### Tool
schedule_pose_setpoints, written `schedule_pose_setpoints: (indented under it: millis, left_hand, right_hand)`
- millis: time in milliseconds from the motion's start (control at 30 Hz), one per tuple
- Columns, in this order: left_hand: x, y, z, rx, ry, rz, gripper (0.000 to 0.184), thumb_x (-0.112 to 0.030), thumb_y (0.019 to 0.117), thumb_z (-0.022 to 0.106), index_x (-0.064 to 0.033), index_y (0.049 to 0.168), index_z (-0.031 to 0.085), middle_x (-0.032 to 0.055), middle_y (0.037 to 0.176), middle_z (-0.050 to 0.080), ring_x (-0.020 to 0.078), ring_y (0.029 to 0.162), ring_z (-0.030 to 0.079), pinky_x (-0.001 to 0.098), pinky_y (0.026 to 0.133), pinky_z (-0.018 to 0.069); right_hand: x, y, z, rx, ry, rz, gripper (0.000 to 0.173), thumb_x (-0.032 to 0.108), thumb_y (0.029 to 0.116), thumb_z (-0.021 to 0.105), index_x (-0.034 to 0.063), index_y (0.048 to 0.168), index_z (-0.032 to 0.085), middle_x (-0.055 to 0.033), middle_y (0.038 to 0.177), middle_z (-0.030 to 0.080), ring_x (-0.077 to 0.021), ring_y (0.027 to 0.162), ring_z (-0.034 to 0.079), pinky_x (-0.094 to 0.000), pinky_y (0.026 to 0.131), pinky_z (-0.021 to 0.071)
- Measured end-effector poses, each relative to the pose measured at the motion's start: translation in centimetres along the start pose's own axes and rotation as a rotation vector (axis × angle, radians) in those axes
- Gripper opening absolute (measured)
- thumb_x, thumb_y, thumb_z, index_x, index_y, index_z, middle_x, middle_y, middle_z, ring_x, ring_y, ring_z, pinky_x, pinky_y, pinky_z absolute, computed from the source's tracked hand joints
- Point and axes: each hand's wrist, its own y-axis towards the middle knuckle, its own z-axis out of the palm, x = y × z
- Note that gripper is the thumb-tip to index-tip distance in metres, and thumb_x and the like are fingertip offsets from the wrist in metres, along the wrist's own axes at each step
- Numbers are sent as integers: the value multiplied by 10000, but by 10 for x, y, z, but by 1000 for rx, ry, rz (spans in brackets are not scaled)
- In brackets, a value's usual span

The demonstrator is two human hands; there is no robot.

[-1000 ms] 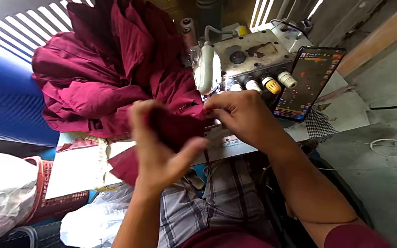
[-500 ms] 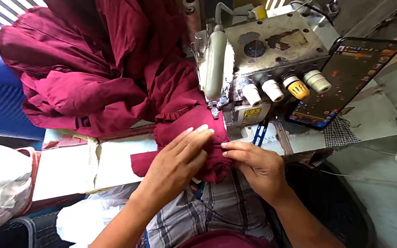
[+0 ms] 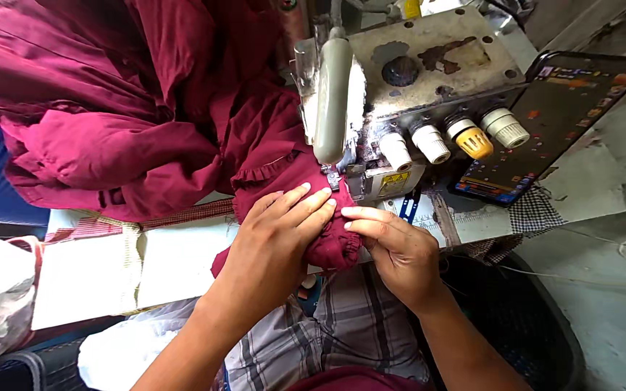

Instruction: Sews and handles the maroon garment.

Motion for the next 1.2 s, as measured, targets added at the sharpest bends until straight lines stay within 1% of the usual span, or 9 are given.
schedule_pose_setpoints:
  millis: [233, 333, 467, 600, 700, 867, 967, 1100, 1200]
  left_hand:
    - [30, 20, -14, 40, -81, 45, 454, -45, 799, 563, -115, 1210, 744, 14, 1325, 701, 209, 1303, 618, 447, 1094, 495]
    - [37, 23, -14, 34, -101, 61, 459, -49, 751, 592, -97, 1184, 733, 34, 1328, 688, 208, 1321, 599, 437, 1112, 486]
    - [1, -1, -20, 5, -23, -34, 350, -264, 848, 656, -81, 1146, 666, 102, 1446, 585, 304, 1425, 474, 538, 1163, 394]
    - [-13, -33, -1, -155, -113, -161, 399, -455, 913, 695, -93, 1049, 594, 89, 974, 661, 211, 892, 635, 377, 760, 504]
    - [15, -49, 0, -134, -401, -259, 447, -522, 1011, 560, -92, 1126, 606, -19, 799, 639, 10, 678, 601, 223, 605, 526]
    - [48, -31, -55, -145, -509, -382, 233, -358, 1024, 521, -166, 1105, 624, -97, 809, 626, -22, 674, 596, 196, 592, 528]
    - [52, -9, -87, -215, -184, -341, 352, -379, 960, 625, -84, 1149, 650, 66, 912, 684, 150, 771, 654, 427, 663, 543]
    - [41, -2, -109, -328, -143, -235, 239, -357, 967, 661, -153, 1085, 701, -62, 934, 697, -15, 799, 634, 205, 714, 532]
    - [30, 5, -112, -372, -125, -162, 253, -312, 990, 623, -85, 1040, 724, 22, 985, 703, 61, 881, 654, 278, 789, 547]
  right_hand:
    - [-1, 16, 10, -11, -49, 4, 159, 68, 988, 639, 92, 1034, 790, -65, 1221, 736, -130, 1145, 694, -286, 947, 587]
    - [-1, 18, 16, -52, -104, 45, 152, 103, 973, 657, 126, 1038, 793, -106, 1230, 650, -118, 961, 658, -272, 798, 580]
    - [-2, 7, 15, -41, -129, 101, 227, 138, 1001, 624, 160, 1175, 768, -87, 1206, 659, -122, 971, 668, -276, 777, 596]
    - [-13, -37, -14, -223, -44, 205, 198, 107, 1019, 601, -30, 1123, 698, -101, 1015, 735, -98, 874, 720, -254, 750, 628]
    - [-26, -64, -38, -334, -218, 344, 411, 120, 1012, 587, -128, 1334, 528, -108, 1024, 703, -86, 839, 679, -238, 740, 594]
    - [-27, -68, -49, -325, -249, 482, 783, 167, 1020, 601, -110, 1587, 137, -124, 1119, 677, -64, 810, 661, -222, 723, 581]
    - [-28, -60, -50, -319, -264, 524, 781, 221, 1031, 601, -64, 1607, 158, -98, 1091, 690, -57, 777, 653, -220, 696, 572]
    - [-27, -63, -53, -320, -203, 499, 806, 226, 1025, 610, -63, 1608, 134, -100, 1121, 679, -59, 786, 656, -221, 689, 577]
    - [-19, -61, -49, -321, -177, 397, 657, 185, 1026, 592, -99, 1545, 307, -104, 1132, 688, -52, 784, 649, -201, 659, 563]
